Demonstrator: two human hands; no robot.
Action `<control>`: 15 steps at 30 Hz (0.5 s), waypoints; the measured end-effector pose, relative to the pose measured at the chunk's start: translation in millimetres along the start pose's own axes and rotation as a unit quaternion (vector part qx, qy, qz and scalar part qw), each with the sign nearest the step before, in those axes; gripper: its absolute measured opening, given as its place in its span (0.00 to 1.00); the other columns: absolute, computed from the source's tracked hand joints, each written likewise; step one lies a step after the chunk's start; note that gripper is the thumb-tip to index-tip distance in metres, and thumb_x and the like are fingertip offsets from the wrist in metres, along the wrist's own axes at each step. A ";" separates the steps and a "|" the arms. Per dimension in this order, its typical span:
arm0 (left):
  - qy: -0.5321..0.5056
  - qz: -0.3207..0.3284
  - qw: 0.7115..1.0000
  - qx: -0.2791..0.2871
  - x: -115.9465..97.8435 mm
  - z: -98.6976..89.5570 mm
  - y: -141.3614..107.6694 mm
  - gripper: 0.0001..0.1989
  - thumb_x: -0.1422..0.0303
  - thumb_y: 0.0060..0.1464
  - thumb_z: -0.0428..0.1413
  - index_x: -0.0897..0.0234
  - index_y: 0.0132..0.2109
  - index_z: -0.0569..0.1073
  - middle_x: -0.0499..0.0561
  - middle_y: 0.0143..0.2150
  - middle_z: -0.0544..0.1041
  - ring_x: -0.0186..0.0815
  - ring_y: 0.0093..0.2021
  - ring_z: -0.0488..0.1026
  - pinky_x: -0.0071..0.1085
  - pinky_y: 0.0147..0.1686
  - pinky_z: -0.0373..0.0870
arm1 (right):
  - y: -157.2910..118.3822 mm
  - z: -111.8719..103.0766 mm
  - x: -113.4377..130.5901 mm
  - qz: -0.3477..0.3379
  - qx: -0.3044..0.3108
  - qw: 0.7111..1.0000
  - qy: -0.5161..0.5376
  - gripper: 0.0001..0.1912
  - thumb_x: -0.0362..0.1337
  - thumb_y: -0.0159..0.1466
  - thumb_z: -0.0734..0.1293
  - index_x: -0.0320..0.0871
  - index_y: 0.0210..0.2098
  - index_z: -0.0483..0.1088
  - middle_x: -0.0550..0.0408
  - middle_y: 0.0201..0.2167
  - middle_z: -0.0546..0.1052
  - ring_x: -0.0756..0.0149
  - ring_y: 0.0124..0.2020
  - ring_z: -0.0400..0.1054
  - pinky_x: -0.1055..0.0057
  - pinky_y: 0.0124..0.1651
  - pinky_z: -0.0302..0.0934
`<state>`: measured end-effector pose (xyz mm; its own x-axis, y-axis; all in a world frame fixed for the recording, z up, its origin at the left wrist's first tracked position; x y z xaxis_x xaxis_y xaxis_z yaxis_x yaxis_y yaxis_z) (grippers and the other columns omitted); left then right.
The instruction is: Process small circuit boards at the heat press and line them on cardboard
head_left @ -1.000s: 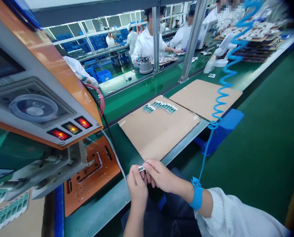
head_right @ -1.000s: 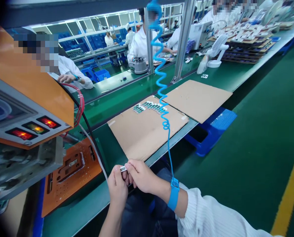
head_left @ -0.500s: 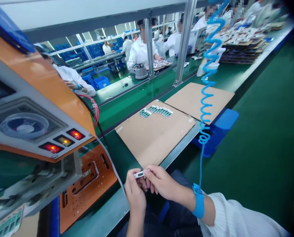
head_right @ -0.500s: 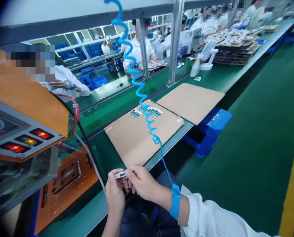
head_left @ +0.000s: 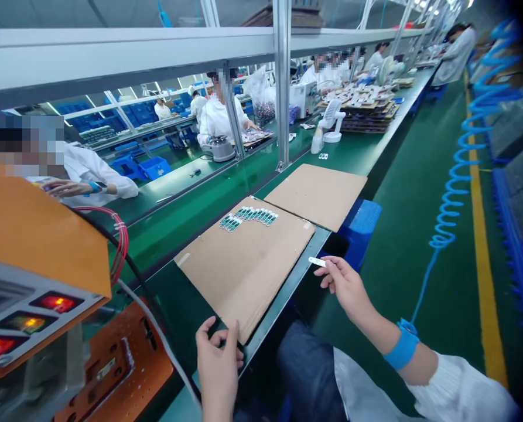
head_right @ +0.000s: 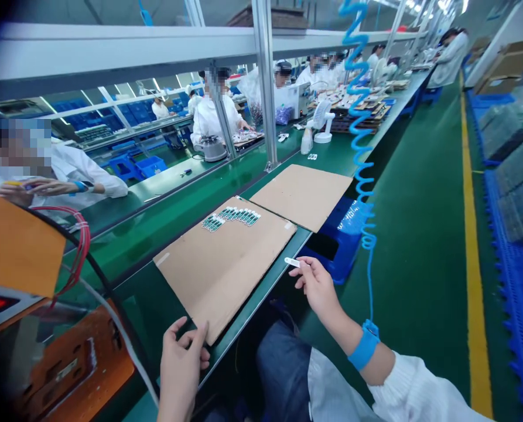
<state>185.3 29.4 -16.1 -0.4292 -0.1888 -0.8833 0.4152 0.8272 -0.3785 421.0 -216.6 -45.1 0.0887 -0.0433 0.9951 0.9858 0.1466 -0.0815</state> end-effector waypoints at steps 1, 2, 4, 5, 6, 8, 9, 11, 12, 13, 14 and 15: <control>-0.057 -0.015 0.998 -0.005 -0.6 -0.1 1.0 0.28 0.59 0.54 0.62 0.63 0.57 0.63 0.41 0.27 0.70 0.30 0.20 0.69 0.25 0.18 0.69 | 2.2 -4.5 -0.3 -0.005 -0.011 1.000 -0.002 0.28 0.61 0.59 0.68 0.42 0.41 0.68 0.49 0.33 0.80 0.68 0.21 0.68 0.75 0.19 0.52; -0.111 -0.033 0.993 -0.008 -1.5 -0.2 1.7 0.22 0.63 0.55 0.61 0.65 0.54 0.66 0.43 0.28 0.71 0.29 0.22 0.70 0.24 0.19 0.71 | 3.5 -7.8 0.6 -0.017 -0.018 1.000 -0.010 0.26 0.60 0.60 0.68 0.43 0.40 0.67 0.47 0.35 0.81 0.66 0.23 0.70 0.74 0.20 0.53; -0.187 -0.056 0.981 -0.009 -6.9 0.2 2.3 0.10 0.69 0.58 0.58 0.68 0.47 0.72 0.48 0.32 0.74 0.29 0.24 0.73 0.23 0.21 0.74 | 5.2 -11.0 6.7 -0.064 -0.023 0.997 -0.047 0.22 0.57 0.63 0.67 0.43 0.40 0.68 0.47 0.36 0.82 0.64 0.27 0.72 0.72 0.23 0.57; -0.211 -0.058 0.976 -0.005 -11.7 0.4 2.5 0.07 0.71 0.59 0.56 0.69 0.44 0.73 0.50 0.34 0.75 0.29 0.25 0.74 0.23 0.21 0.75 | 6.1 -11.1 11.6 -0.094 -0.023 0.992 -0.075 0.20 0.55 0.64 0.66 0.43 0.40 0.70 0.48 0.36 0.82 0.63 0.28 0.72 0.70 0.25 0.59; -0.227 -0.055 0.972 -0.001 -17.4 0.4 2.7 0.05 0.73 0.60 0.55 0.70 0.41 0.74 0.51 0.35 0.76 0.29 0.25 0.74 0.23 0.21 0.76 | 7.3 -10.5 17.3 -0.127 -0.024 0.986 -0.109 0.19 0.53 0.65 0.66 0.43 0.41 0.73 0.49 0.34 0.81 0.62 0.29 0.72 0.69 0.28 0.60; -0.248 -0.036 0.968 -0.001 -29.4 -1.4 3.1 0.05 0.75 0.60 0.54 0.70 0.40 0.75 0.50 0.33 0.76 0.28 0.23 0.74 0.21 0.19 0.75 | 11.2 -6.1 30.3 -0.194 -0.026 0.962 -0.189 0.16 0.49 0.67 0.65 0.43 0.42 0.76 0.51 0.32 0.80 0.62 0.29 0.71 0.67 0.31 0.61; -0.255 -0.027 0.967 -0.008 -34.6 -3.3 3.3 0.05 0.76 0.60 0.54 0.70 0.39 0.75 0.50 0.32 0.76 0.27 0.22 0.73 0.20 0.19 0.75 | 13.7 -1.0 37.2 -0.229 -0.021 0.943 -0.241 0.16 0.47 0.69 0.64 0.43 0.42 0.77 0.51 0.32 0.80 0.62 0.30 0.71 0.67 0.33 0.62; -0.264 -0.008 0.964 -0.023 -44.1 -6.9 3.4 0.06 0.77 0.60 0.53 0.70 0.36 0.75 0.49 0.31 0.75 0.27 0.21 0.73 0.19 0.18 0.74 | 20.0 15.6 49.1 -0.294 0.004 0.884 -0.363 0.15 0.43 0.71 0.62 0.43 0.45 0.77 0.50 0.35 0.80 0.60 0.35 0.71 0.66 0.38 0.62; -0.269 0.003 0.963 -0.027 -48.7 -8.2 3.4 0.07 0.78 0.60 0.53 0.70 0.35 0.75 0.48 0.31 0.75 0.26 0.21 0.72 0.18 0.18 0.74 | 23.8 27.2 52.4 -0.319 0.030 0.844 -0.429 0.16 0.42 0.72 0.60 0.43 0.47 0.77 0.49 0.37 0.80 0.59 0.38 0.70 0.66 0.39 0.61; -0.274 0.012 0.961 -0.030 -53.1 -9.1 3.3 0.08 0.79 0.60 0.53 0.70 0.33 0.74 0.48 0.31 0.74 0.26 0.22 0.72 0.17 0.17 0.73 | 28.9 36.2 54.9 -0.329 0.047 0.823 -0.460 0.15 0.40 0.72 0.59 0.43 0.47 0.77 0.49 0.38 0.80 0.58 0.40 0.69 0.65 0.41 0.60; -0.278 0.019 0.960 -0.031 -57.1 -9.8 3.2 0.08 0.79 0.60 0.53 0.69 0.32 0.74 0.47 0.31 0.74 0.26 0.22 0.73 0.17 0.17 0.73 | 34.3 44.8 56.7 -0.334 0.063 0.809 -0.479 0.14 0.38 0.72 0.60 0.43 0.45 0.78 0.49 0.38 0.80 0.58 0.41 0.68 0.64 0.42 0.58; -0.280 0.025 0.959 -0.033 -60.7 -10.4 3.1 0.09 0.79 0.59 0.53 0.69 0.32 0.73 0.47 0.31 0.74 0.26 0.22 0.73 0.17 0.17 0.73 | 39.4 53.4 58.1 -0.337 0.078 0.797 -0.495 0.13 0.37 0.71 0.61 0.43 0.41 0.78 0.49 0.37 0.79 0.57 0.41 0.67 0.64 0.43 0.57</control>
<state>204.3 48.8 39.2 0.0965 -0.3873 -0.9169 0.3650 0.8708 -0.3294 457.4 -160.6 12.5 -0.6862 0.6249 0.3723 0.7249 0.5451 0.4212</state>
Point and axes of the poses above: each hand's wrist, its own y-axis towards the middle knuckle, its own z-axis out of the palm, x = y × z, the point moved 7 cm from there along y, towards the middle knuckle
